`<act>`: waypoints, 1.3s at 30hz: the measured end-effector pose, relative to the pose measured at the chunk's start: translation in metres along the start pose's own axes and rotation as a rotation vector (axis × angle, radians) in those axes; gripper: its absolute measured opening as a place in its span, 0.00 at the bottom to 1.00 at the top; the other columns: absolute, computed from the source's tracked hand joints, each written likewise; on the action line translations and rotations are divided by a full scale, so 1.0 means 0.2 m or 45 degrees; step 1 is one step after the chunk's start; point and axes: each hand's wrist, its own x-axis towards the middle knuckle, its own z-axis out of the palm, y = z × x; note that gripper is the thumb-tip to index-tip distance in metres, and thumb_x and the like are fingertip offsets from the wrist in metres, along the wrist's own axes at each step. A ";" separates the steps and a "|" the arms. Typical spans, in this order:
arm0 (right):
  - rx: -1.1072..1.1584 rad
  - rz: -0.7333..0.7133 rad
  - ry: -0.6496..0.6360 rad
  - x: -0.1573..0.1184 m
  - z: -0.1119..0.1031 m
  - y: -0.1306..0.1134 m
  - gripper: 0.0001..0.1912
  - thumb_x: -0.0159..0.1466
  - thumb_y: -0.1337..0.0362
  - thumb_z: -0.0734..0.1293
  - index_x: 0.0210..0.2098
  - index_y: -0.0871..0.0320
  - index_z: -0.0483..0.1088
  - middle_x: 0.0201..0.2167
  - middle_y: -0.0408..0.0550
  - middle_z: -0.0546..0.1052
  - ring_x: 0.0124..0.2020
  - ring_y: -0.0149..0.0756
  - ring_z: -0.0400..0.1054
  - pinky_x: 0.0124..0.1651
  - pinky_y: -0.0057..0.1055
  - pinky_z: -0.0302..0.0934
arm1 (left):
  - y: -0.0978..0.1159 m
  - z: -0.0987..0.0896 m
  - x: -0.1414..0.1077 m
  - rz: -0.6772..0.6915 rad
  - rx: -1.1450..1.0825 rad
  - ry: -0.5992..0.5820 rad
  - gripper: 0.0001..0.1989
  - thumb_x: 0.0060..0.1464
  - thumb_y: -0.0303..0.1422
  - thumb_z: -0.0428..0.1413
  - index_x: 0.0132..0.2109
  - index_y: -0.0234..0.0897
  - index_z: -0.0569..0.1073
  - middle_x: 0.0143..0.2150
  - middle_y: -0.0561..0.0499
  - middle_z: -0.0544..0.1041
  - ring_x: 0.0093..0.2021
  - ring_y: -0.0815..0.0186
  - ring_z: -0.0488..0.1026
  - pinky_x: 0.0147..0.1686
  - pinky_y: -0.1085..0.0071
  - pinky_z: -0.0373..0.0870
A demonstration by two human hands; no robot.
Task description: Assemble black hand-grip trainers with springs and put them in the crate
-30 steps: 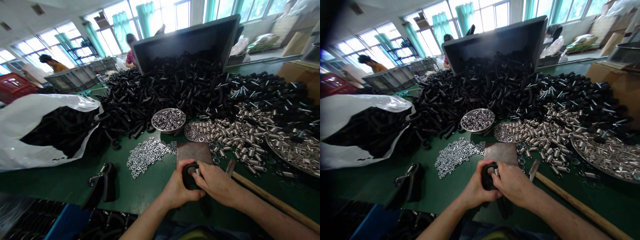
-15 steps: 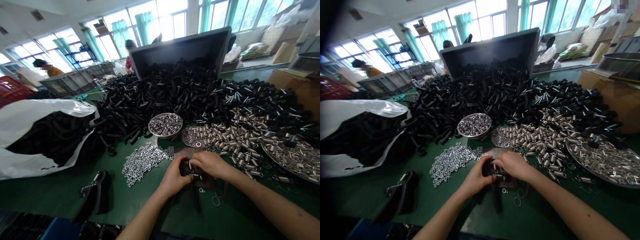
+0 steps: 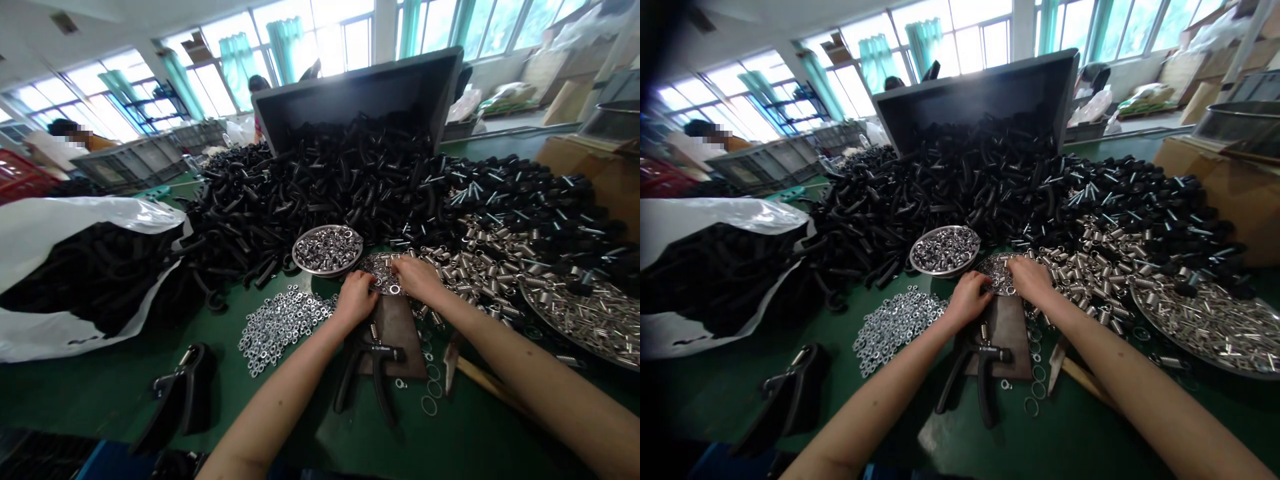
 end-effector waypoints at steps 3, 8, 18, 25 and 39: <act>0.005 -0.008 0.008 0.00 -0.01 0.02 0.14 0.64 0.70 0.55 0.42 0.57 0.70 0.42 0.52 0.72 0.43 0.39 0.67 0.40 0.31 0.57 | 0.02 0.05 0.08 0.015 0.020 -0.006 0.09 0.52 0.30 0.54 0.42 0.36 0.73 0.42 0.46 0.71 0.45 0.61 0.66 0.48 0.65 0.63; 0.050 -0.124 0.007 0.04 0.00 -0.02 0.12 0.62 0.65 0.59 0.40 0.55 0.72 0.43 0.51 0.72 0.46 0.41 0.66 0.41 0.31 0.57 | 0.06 0.10 0.16 0.017 0.039 -0.006 0.09 0.54 0.27 0.50 0.40 0.33 0.74 0.42 0.43 0.71 0.47 0.58 0.66 0.48 0.64 0.63; 0.282 -0.046 0.106 0.08 0.04 0.01 0.07 0.61 0.65 0.61 0.35 0.58 0.71 0.38 0.52 0.75 0.41 0.41 0.68 0.40 0.33 0.58 | 0.04 0.07 0.18 -0.093 -0.156 0.053 0.05 0.54 0.27 0.50 0.35 0.35 0.72 0.38 0.45 0.72 0.42 0.61 0.69 0.43 0.66 0.63; 0.700 -0.021 0.156 -0.06 0.01 0.01 0.09 0.61 0.63 0.59 0.37 0.58 0.70 0.32 0.47 0.77 0.33 0.35 0.70 0.35 0.29 0.61 | 0.03 -0.05 0.02 -0.288 -0.556 0.013 0.06 0.52 0.33 0.53 0.30 0.36 0.67 0.24 0.54 0.70 0.25 0.69 0.69 0.29 0.72 0.66; 0.870 -0.327 0.076 -0.29 0.05 -0.27 0.11 0.55 0.75 0.59 0.35 0.59 0.69 0.30 0.45 0.76 0.31 0.30 0.69 0.33 0.26 0.59 | -0.04 -0.19 -0.56 -0.821 -1.776 0.030 0.14 0.47 0.37 0.61 0.38 0.34 0.70 0.32 0.49 0.77 0.29 0.70 0.74 0.28 0.77 0.67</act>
